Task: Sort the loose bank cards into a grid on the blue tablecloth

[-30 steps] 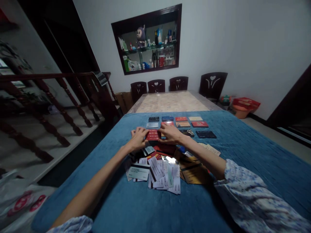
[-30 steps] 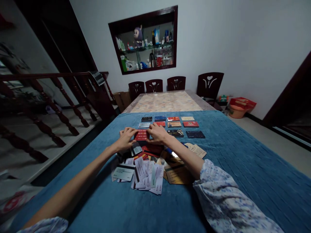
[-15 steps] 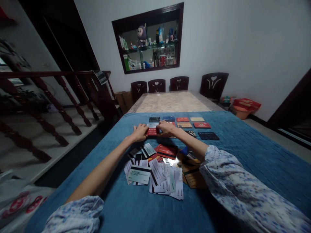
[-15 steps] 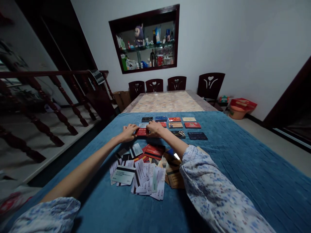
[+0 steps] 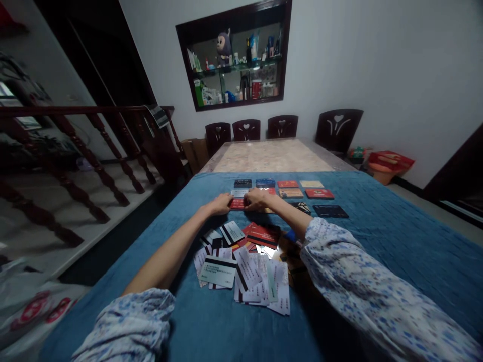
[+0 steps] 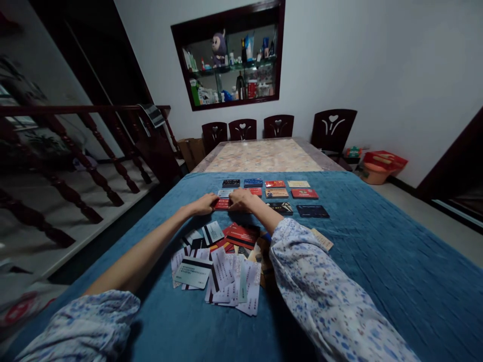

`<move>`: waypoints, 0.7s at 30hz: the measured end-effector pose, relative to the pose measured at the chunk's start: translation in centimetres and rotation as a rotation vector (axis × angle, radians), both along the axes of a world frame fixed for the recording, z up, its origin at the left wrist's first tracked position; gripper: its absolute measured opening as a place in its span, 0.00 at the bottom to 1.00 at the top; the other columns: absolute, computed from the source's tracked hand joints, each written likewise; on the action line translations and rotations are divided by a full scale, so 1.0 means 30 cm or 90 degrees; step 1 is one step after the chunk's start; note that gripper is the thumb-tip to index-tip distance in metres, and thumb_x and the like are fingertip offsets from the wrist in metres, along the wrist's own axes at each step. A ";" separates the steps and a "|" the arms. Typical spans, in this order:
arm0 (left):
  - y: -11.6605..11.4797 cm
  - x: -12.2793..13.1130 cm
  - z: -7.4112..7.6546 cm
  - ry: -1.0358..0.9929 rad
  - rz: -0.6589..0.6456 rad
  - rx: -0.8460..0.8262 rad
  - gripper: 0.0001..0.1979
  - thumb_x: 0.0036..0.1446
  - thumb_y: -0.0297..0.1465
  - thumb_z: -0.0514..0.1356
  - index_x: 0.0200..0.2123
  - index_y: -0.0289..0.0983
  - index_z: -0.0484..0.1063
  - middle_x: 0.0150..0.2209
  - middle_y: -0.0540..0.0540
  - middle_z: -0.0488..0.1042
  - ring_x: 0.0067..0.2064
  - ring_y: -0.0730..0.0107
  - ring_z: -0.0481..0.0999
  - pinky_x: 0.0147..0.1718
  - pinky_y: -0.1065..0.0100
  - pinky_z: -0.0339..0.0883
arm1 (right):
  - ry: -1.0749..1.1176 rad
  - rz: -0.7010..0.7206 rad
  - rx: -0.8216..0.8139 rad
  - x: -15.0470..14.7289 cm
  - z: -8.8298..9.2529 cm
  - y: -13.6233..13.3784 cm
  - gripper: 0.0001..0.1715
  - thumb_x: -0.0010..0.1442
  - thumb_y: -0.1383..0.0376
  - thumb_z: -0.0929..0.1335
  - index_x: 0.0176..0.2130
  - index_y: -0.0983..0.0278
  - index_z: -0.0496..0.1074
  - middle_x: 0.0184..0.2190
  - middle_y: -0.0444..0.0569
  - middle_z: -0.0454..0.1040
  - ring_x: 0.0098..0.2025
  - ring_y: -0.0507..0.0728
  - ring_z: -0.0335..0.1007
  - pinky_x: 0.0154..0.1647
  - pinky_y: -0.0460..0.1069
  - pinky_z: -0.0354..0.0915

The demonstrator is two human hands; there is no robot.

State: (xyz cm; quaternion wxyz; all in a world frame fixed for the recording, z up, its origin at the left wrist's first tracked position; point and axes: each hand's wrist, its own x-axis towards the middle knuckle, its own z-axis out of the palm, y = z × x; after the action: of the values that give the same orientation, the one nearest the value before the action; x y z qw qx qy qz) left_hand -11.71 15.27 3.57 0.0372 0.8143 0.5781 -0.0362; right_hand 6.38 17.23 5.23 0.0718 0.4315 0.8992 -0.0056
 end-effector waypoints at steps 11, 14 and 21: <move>0.013 0.003 0.014 -0.012 -0.005 -0.017 0.20 0.44 0.21 0.59 0.43 0.33 0.74 0.43 0.42 0.75 0.44 0.58 0.74 0.44 0.66 0.69 | -0.022 -0.016 -0.050 -0.046 0.003 0.010 0.29 0.55 0.58 0.68 0.52 0.70 0.74 0.47 0.62 0.78 0.48 0.65 0.76 0.42 0.50 0.69; 0.018 0.008 0.006 -0.012 0.002 -0.022 0.17 0.44 0.20 0.58 0.41 0.32 0.74 0.41 0.42 0.75 0.43 0.59 0.74 0.42 0.67 0.69 | -0.020 -0.027 -0.055 -0.056 0.005 0.005 0.29 0.55 0.60 0.68 0.53 0.71 0.74 0.48 0.64 0.78 0.48 0.65 0.76 0.42 0.50 0.70; 0.017 0.020 -0.003 -0.024 0.009 -0.019 0.18 0.43 0.20 0.59 0.40 0.32 0.74 0.44 0.40 0.74 0.44 0.57 0.73 0.44 0.65 0.69 | -0.030 -0.034 -0.070 -0.069 -0.003 0.008 0.27 0.54 0.62 0.67 0.51 0.72 0.75 0.42 0.63 0.80 0.43 0.63 0.78 0.41 0.50 0.71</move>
State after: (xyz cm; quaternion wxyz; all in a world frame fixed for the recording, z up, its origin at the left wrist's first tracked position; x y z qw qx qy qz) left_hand -11.10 15.77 3.47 0.0602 0.8102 0.5823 -0.0290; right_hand 4.30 17.48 5.15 0.1164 0.4508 0.8837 -0.0468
